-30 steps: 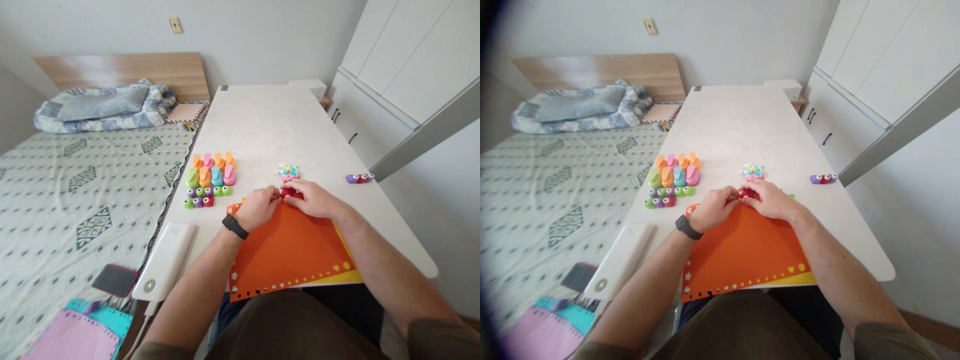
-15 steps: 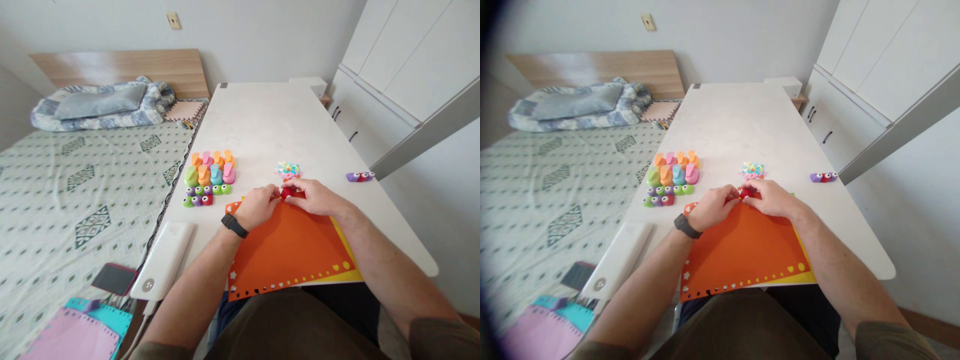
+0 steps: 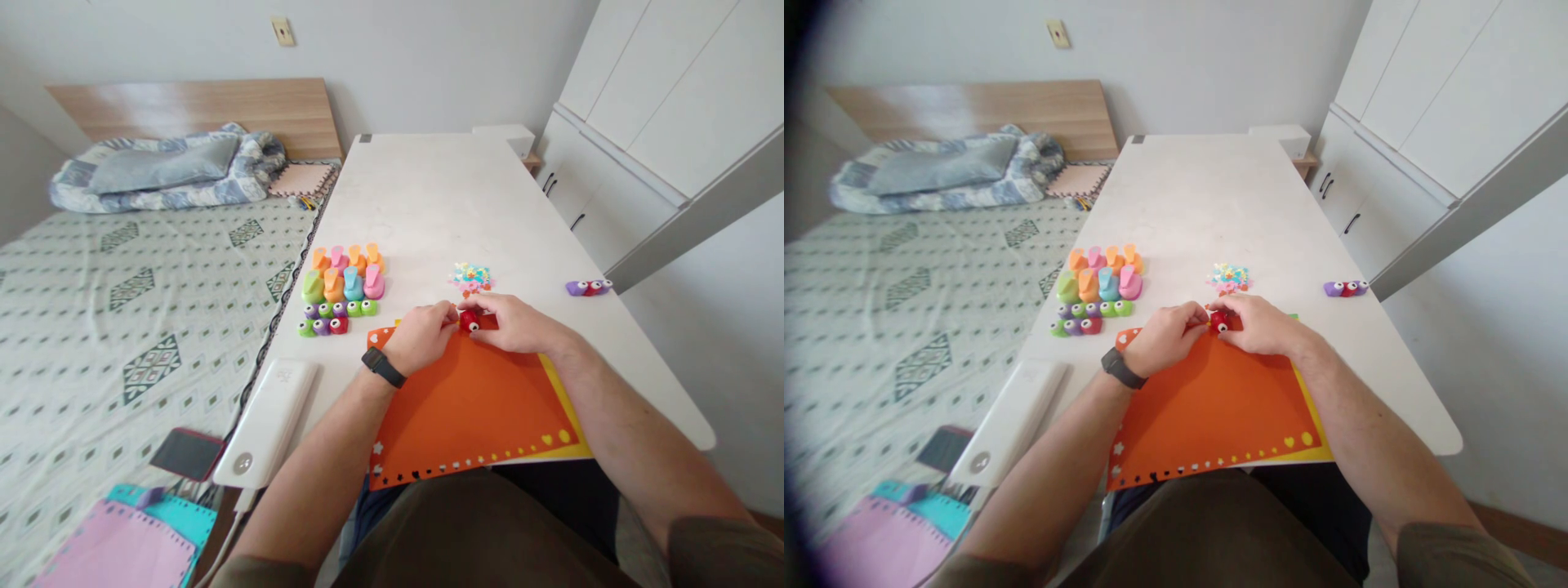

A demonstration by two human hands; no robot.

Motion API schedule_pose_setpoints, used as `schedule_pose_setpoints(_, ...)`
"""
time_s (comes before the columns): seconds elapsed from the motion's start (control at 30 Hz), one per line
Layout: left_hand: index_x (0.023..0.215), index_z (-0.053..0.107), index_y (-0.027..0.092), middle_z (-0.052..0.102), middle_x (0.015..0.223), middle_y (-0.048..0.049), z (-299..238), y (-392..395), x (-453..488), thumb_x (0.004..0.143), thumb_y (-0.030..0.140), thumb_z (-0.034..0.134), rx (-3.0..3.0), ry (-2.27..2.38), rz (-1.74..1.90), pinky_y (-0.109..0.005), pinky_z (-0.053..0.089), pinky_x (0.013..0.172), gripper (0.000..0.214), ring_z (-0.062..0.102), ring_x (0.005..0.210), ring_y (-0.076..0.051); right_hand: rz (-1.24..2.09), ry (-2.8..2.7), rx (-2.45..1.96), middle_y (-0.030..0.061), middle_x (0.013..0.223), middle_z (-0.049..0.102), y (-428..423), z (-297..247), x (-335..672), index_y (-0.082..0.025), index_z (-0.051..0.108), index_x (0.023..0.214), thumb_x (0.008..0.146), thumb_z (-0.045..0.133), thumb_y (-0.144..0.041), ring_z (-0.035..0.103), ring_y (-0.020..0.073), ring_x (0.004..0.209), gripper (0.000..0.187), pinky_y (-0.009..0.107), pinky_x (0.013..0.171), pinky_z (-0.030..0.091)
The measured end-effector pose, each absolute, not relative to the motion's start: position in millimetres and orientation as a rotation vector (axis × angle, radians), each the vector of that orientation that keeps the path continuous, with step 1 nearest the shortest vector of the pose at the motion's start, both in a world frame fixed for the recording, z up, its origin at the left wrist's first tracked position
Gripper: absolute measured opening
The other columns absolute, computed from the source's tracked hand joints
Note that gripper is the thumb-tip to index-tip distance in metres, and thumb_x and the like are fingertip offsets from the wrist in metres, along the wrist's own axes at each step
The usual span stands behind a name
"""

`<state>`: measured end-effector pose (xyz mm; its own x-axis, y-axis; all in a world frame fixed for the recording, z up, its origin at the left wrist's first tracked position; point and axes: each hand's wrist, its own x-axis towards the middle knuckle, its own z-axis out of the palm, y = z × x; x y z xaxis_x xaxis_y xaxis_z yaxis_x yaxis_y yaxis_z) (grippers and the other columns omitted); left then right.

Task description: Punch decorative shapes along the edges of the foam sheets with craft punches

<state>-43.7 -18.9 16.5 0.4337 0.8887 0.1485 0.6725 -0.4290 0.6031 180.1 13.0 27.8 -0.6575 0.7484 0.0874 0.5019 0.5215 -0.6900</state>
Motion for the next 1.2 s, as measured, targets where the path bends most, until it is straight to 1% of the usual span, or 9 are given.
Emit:
schedule_pose_setpoints(0.17,0.101,0.062,0.019,0.076,0.096,-0.0049,18.3,-18.8,-43.2,0.093,0.019,0.057,2.224,1.323,0.630,-0.028,0.051,0.078,0.010,0.071,0.087,-0.019,0.843,-2.410,-1.020,0.0074,0.111,0.073,13.4,28.0,179.2,-0.024,0.070,0.121,0.082,0.071,-0.020,0.069,0.0251,0.101,0.039,0.041,0.093,0.055)
schedule_pose_setpoints(0.33,0.099,0.062,0.019,0.075,0.092,-0.0039,19.5,-19.0,-42.6,0.093,0.020,0.058,2.218,1.325,0.624,-0.027,0.049,0.075,0.008,0.070,0.084,-0.018,0.915,-2.335,-1.046,0.0069,0.114,0.073,12.4,31.0,178.6,-0.025,0.068,0.125,0.083,0.070,-0.022,0.070,0.0241,0.102,0.042,0.040,0.095,0.055)
schedule_pose_setpoints(0.5,0.099,0.062,0.019,0.075,0.091,-0.0036,20.1,-19.4,-42.8,0.093,0.020,0.058,2.211,1.326,0.623,-0.027,0.048,0.073,0.008,0.070,0.083,-0.018,0.963,-2.308,-1.062,0.0057,0.109,0.074,12.1,30.8,178.3,-0.025,0.068,0.124,0.083,0.070,-0.022,0.070,0.0239,0.100,0.041,0.041,0.094,0.055)
schedule_pose_setpoints(0.87,0.100,0.064,0.018,0.075,0.091,-0.0046,21.2,-19.8,-42.6,0.093,0.020,0.058,2.220,1.334,0.606,-0.028,0.048,0.073,0.009,0.069,0.082,-0.018,1.029,-2.257,-1.082,0.0055,0.105,0.074,10.7,30.7,177.0,-0.022,0.065,0.110,0.085,0.071,-0.024,0.071,0.0224,0.099,0.026,0.039,0.093,0.054)
schedule_pose_setpoints(1.0,0.099,0.064,0.018,0.075,0.091,-0.0047,20.5,-19.3,-42.6,0.093,0.021,0.058,2.205,1.335,0.609,-0.027,0.049,0.072,0.009,0.070,0.082,-0.018,1.041,-2.248,-1.091,0.0056,0.105,0.075,11.4,29.9,177.7,-0.022,0.063,0.109,0.085,0.070,-0.026,0.071,0.0224,0.098,0.025,0.039,0.091,0.054)
schedule_pose_setpoints(1.2,0.100,0.063,0.018,0.075,0.092,-0.0050,20.3,-19.2,-42.9,0.093,0.020,0.058,2.201,1.333,0.620,-0.027,0.049,0.073,0.009,0.070,0.083,-0.018,1.029,-2.255,-1.109,0.0063,0.109,0.075,11.4,28.8,177.9,-0.023,0.063,0.112,0.088,0.069,-0.029,0.071,0.0234,0.102,0.025,0.041,0.094,0.054)
